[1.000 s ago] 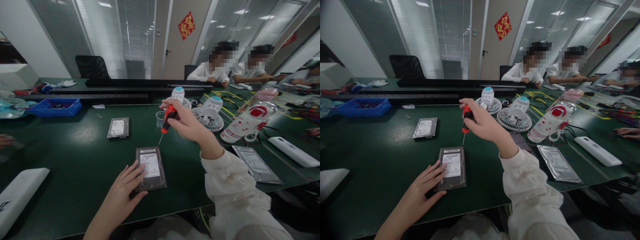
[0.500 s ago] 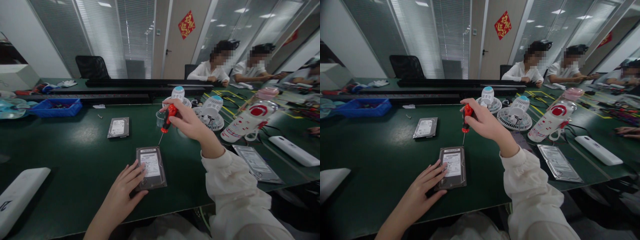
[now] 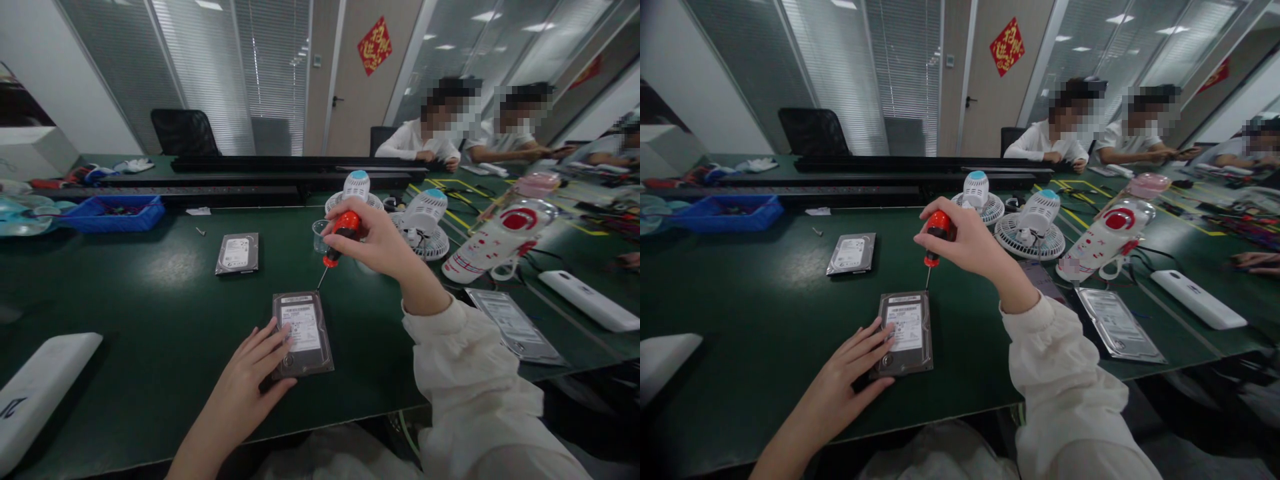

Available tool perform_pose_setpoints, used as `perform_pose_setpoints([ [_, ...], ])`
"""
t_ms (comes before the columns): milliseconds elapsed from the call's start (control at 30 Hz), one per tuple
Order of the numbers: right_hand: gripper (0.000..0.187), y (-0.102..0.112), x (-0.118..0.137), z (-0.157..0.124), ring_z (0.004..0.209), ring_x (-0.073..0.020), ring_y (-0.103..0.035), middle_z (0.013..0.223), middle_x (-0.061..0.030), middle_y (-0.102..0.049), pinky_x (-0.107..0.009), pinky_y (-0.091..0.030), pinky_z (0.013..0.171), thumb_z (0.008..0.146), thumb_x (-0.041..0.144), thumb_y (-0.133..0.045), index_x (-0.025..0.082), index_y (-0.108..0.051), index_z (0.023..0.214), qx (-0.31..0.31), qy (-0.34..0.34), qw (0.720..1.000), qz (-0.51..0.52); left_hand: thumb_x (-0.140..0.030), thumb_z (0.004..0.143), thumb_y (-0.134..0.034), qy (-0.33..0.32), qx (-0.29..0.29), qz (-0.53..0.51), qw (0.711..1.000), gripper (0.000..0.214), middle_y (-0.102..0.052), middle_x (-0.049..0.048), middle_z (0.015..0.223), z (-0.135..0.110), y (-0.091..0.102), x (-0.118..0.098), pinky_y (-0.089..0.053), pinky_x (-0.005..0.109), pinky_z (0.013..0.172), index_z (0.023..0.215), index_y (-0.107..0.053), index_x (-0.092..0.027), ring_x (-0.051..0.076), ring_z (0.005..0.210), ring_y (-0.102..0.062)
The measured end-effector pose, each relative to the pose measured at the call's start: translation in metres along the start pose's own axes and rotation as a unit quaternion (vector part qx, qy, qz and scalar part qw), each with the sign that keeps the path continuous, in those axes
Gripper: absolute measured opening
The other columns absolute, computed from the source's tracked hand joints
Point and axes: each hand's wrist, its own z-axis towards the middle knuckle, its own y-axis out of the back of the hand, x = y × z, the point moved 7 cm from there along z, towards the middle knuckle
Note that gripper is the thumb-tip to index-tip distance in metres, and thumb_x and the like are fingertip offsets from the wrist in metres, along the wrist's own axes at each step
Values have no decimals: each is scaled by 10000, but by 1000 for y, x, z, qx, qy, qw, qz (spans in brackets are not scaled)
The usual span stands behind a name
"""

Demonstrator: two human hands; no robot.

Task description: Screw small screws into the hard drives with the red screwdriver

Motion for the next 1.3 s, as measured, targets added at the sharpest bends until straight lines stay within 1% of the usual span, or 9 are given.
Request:
perform_pose_setpoints([
  [100, 273, 9, 6, -1, 699, -147, -619, 831, 20, -701, -322, -512, 683, 900, 432, -803, 217, -651, 975, -59, 12, 998, -30, -220, 976, -739, 1, 0, 4, 1000, 592, -625, 76, 1605, -1, 0, 0, -499, 720, 1187, 1543, -598, -312, 362, 1537, -535],
  [233, 218, 30, 17, -11, 717, -139, -607, 847, 28, -692, -320, -512, 709, 873, 353, -828, 221, -670, 945, -145, 22, 988, -54, -218, 974, -740, 6, 1, 0, 1000, 596, -615, 79, 1615, -2, -2, 1, -482, 709, 1208, 1545, -598, -313, 355, 1545, -525],
  [367, 231, 35, 11, -39, 855, -198, -696, 948, -15, -751, -369, -549, 797, 845, 293, -844, 229, -652, 955, -152, -33, 984, -83, -212, 971, -739, 1, 1, 1, 1000, 596, -627, 88, 1603, -1, -2, 1, -485, 697, 1211, 1544, -600, -303, 357, 1538, -535],
  [500, 316, 19, -4, -87, 878, -226, -706, 1002, -55, -732, -367, -536, 760, 812, 233, -821, 245, -506, 821, -139, -74, 978, -134, -211, 962, -745, -2, -4, 8, 1000, 613, -629, 89, 1600, 0, -1, 0, -489, 686, 1212, 1549, -599, -312, 361, 1532, -540],
  [667, 337, -14, -19, -138, 808, -193, -638, 948, -59, -606, -328, -526, 706, 859, 135, -646, 263, -357, 740, -86, -111, 966, -215, -213, 971, -735, 0, 1, 18, 1000, 613, -621, 90, 1607, 0, -2, -1, -491, 688, 1208, 1559, -593, -306, 359, 1531, -543],
  [867, 350, -40, -28, -160, 801, -187, -650, 994, -74, -593, -324, -560, 712, 930, 167, -578, 272, -294, 755, -27, -147, 959, -239, -218, 971, -738, -12, 0, 27, 1000, 603, -622, 91, 1604, 1, 0, -3, -510, 692, 1192, 1553, -595, -288, 369, 1521, -551],
  [1100, 172, -48, -33, -158, 876, -246, -703, 1072, -97, -678, -393, -591, 795, 891, 192, -697, 238, -531, 899, 89, -212, 927, -295, -221, 966, -745, -5, -4, 14, 1000, 624, -616, 81, 1610, 1, 0, -2, -510, 670, 1203, 1564, -590, -317, 370, 1526, -540],
  [1200, 196, -39, -32, -145, 948, -282, -721, 1062, -97, -721, -419, -586, 845, 927, 338, -748, 214, -620, 1010, 121, -236, 911, -315, -217, 961, -749, -1, -3, 12, 1000, 615, -620, 88, 1607, 0, -1, -1, -504, 682, 1202, 1551, -604, -310, 376, 1524, -542],
  [1300, 193, -25, -44, -119, 1031, -287, -728, 1099, -114, -748, -410, -575, 889, 1000, 347, -674, 185, -679, 1105, 138, -265, 892, -339, -216, 964, -747, 1, -7, 7, 1000, 601, -630, 98, 1597, -1, -2, 0, -488, 693, 1209, 1544, -613, -298, 372, 1526, -545],
])
